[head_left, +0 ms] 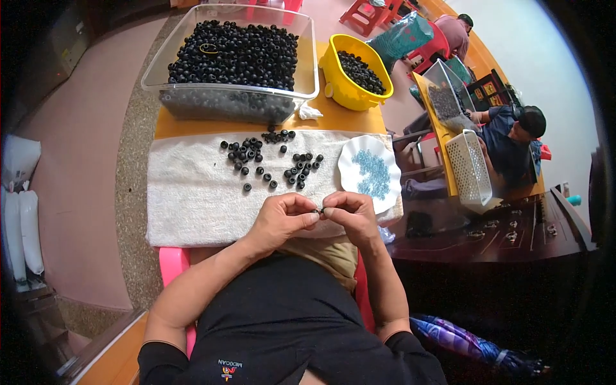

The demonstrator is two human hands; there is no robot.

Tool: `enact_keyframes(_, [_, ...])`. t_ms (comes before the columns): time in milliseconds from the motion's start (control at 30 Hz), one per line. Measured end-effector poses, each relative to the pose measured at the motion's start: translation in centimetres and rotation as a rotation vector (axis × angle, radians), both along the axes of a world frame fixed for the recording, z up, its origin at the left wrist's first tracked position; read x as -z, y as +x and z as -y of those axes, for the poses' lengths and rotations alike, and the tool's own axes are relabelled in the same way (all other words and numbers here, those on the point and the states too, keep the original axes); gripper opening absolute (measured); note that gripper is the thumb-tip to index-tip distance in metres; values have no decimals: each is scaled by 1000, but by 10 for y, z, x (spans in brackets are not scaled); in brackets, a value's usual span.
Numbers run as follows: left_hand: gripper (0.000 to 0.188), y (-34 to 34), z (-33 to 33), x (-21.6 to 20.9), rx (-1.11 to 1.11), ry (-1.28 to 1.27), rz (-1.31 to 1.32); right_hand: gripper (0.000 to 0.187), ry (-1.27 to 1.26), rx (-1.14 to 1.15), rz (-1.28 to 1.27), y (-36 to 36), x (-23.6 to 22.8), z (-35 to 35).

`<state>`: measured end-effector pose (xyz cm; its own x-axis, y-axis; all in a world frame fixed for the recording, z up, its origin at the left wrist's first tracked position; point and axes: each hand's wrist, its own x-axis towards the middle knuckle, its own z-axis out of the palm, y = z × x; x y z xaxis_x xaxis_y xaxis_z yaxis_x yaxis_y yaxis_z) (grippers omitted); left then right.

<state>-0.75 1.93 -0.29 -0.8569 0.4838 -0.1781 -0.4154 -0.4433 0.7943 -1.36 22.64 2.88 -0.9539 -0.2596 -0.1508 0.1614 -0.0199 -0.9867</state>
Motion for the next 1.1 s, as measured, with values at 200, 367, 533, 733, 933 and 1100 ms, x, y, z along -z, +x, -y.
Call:
enact_keyframes(200, [19, 0, 1, -2, 2, -8, 10, 7, 18, 37, 63, 1, 1, 0])
enact_keyframes(367, [18, 0, 0, -1, 0, 18, 66, 7, 48, 30, 32, -1, 1, 1])
enact_keyframes(533, [18, 1, 0, 2, 4, 10, 69, 6, 53, -11, -16, 1, -5, 8])
enact_keyframes(733, [17, 1, -1, 1, -15, 2, 56, 5, 117, -71, -119, 0, -2, 6])
enact_keyframes(933, [16, 2, -1, 0, -36, 6, 62, 7, 173, -105, -124, 0, -2, 3])
enact_keyframes(1100, [16, 2, -1, -2, -37, 15, 66, 8, 239, -82, -301, 4, -2, 9])
